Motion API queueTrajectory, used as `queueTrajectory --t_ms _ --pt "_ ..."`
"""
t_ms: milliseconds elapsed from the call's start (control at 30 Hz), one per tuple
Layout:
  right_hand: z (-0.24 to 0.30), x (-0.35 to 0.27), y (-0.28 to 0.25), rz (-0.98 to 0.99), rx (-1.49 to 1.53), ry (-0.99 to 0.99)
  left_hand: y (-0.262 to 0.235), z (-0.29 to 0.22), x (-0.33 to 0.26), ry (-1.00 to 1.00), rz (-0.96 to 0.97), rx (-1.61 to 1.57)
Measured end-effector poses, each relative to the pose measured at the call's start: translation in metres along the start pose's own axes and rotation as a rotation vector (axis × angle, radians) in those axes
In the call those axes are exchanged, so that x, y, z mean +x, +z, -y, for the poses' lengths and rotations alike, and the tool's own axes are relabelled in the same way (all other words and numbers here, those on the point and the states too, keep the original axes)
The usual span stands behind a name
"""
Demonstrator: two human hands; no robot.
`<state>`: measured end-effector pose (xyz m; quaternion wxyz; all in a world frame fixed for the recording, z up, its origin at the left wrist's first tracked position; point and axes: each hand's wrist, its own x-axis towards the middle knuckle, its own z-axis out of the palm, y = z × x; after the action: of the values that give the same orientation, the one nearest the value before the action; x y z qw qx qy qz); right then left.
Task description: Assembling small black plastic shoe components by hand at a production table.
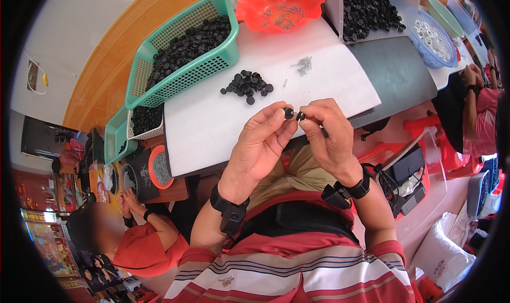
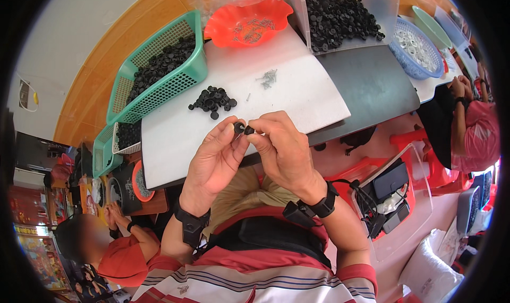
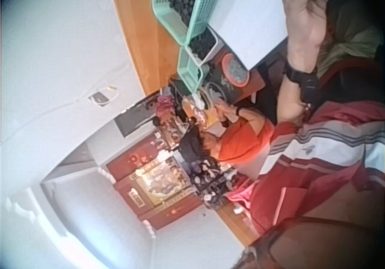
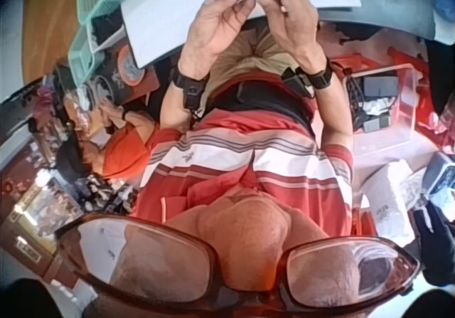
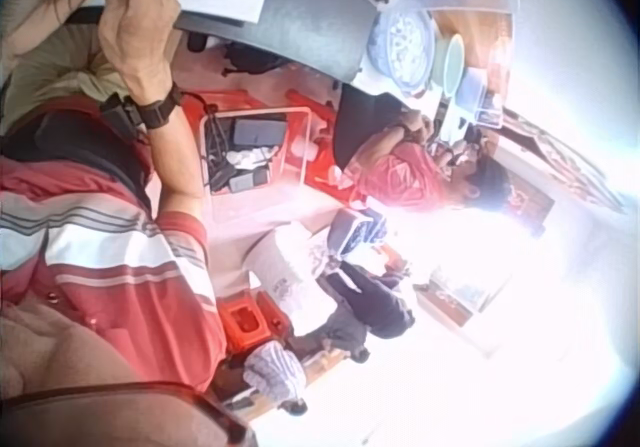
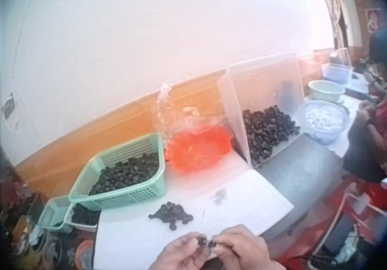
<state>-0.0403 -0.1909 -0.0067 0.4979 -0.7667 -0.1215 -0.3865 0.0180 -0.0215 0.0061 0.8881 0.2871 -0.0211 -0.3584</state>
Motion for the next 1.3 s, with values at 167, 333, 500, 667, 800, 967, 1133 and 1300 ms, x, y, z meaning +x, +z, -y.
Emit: queueTrajectory --t_ms 167,333,500,667,800,967,1133,1300 --pt "0.001 0.000 0.000 0.036 -0.012 0.002 -0.001 0.001 0.000 -0.012 -0.007 0.004" --pt "0.004 0.001 -0.001 0.056 -0.028 0.013 -0.003 0.002 0.000 -0.023 0.007 -0.014" --pt "0.003 0.001 -0.002 0.066 -0.048 0.012 0.000 0.005 -0.001 -0.009 -0.001 0.046" --pt "0.005 0.003 -0.006 0.086 -0.041 0.004 0.001 0.006 -0.002 0.007 -0.009 0.096" --pt "0.005 0.002 -0.007 0.092 -0.036 0.008 0.003 0.007 -0.002 0.015 -0.022 0.111" --pt "0.004 0.001 -0.008 0.051 -0.027 -0.006 0.004 0.009 -0.003 0.019 -0.023 0.103" --pt "0.005 0.001 -0.009 0.058 -0.025 0.003 0.006 0.010 -0.002 0.015 -0.036 0.104" --pt "0.007 0.001 -0.010 0.065 -0.036 0.010 0.008 0.010 -0.004 0.032 -0.040 0.124"
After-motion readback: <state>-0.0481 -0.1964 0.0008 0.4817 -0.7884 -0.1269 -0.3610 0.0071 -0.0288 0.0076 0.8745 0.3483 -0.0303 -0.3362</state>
